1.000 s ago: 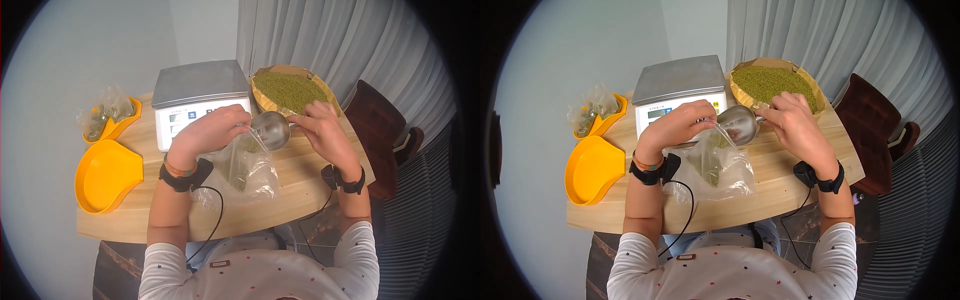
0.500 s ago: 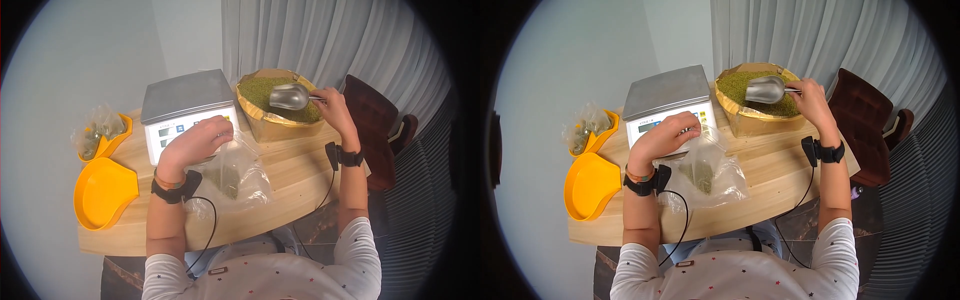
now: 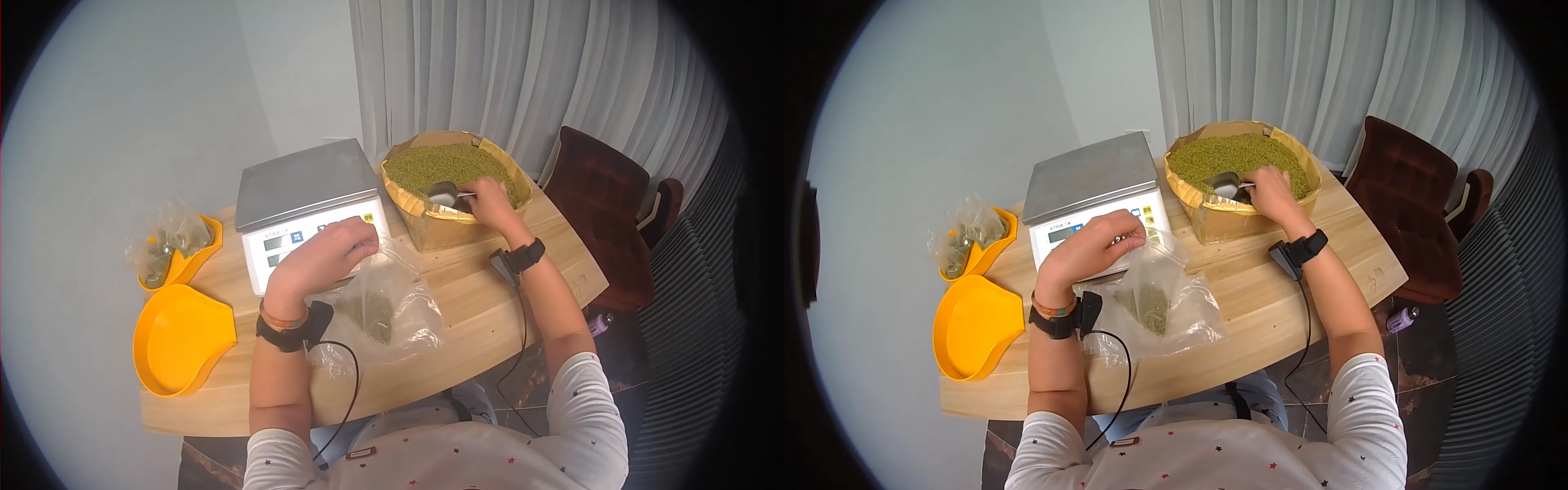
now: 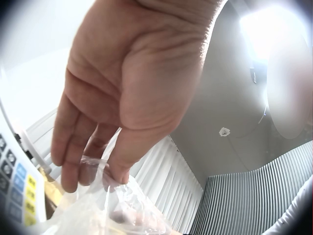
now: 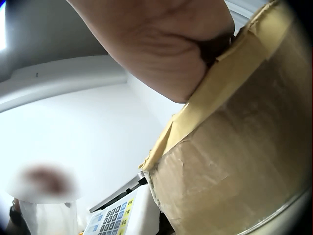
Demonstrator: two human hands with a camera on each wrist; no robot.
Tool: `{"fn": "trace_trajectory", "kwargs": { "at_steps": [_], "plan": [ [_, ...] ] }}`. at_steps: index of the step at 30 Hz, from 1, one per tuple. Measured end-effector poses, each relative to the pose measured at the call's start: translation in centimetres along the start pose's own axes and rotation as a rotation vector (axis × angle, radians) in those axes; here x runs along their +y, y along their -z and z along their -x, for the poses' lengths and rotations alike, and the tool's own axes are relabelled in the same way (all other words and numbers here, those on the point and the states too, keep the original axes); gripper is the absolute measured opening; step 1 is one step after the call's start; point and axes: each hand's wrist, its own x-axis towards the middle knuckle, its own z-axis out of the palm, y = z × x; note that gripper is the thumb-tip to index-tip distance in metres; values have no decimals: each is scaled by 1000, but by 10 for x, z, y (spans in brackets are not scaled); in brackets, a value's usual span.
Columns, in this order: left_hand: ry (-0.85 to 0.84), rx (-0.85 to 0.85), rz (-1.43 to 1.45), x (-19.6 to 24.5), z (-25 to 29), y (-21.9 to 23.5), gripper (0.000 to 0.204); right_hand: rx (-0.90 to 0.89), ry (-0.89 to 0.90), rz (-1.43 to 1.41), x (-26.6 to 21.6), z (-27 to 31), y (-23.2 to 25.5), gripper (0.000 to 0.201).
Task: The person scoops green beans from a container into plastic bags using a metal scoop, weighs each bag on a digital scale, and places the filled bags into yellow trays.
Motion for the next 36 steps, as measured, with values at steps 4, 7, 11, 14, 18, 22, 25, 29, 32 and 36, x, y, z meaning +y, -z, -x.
{"fn": "trace_trajectory", "kwargs": {
  "at_steps": [4, 7, 11, 14, 18, 22, 25, 29, 32, 36],
  "plan": [
    [-35, -23, -3, 0, 0, 1, 11, -78, -114, -191, 14, -4, -2, 24],
    [-47, -41, 8, 0, 0, 3, 10, -62, -171, -265, 39, -9, -14, 21],
    [-8, -39, 27, 4, 1, 4, 10, 7, -208, -379, 46, -6, -5, 21],
    [31, -52, 37, 4, 0, 4, 10, 45, -192, -573, 56, -4, -5, 21],
    [-6, -35, 32, 2, 0, 2, 10, 125, -197, -593, 63, 1, -8, 20],
    [10, -33, 29, 3, 1, 4, 11, 172, -161, -522, 60, 9, 2, 20],
    [32, -88, 31, 2, 1, 5, 14, 152, -109, -609, 37, 19, 32, 21],
    [13, -77, 42, 0, 2, 3, 12, 22, -108, -754, 15, 30, 60, 23],
    [11, -70, 50, 2, 1, 3, 12, -83, -85, -746, -8, 40, 77, 23],
    [10, -63, 66, 4, 1, 5, 13, -192, -5, -728, -35, 48, 91, 23]
  ]
}}
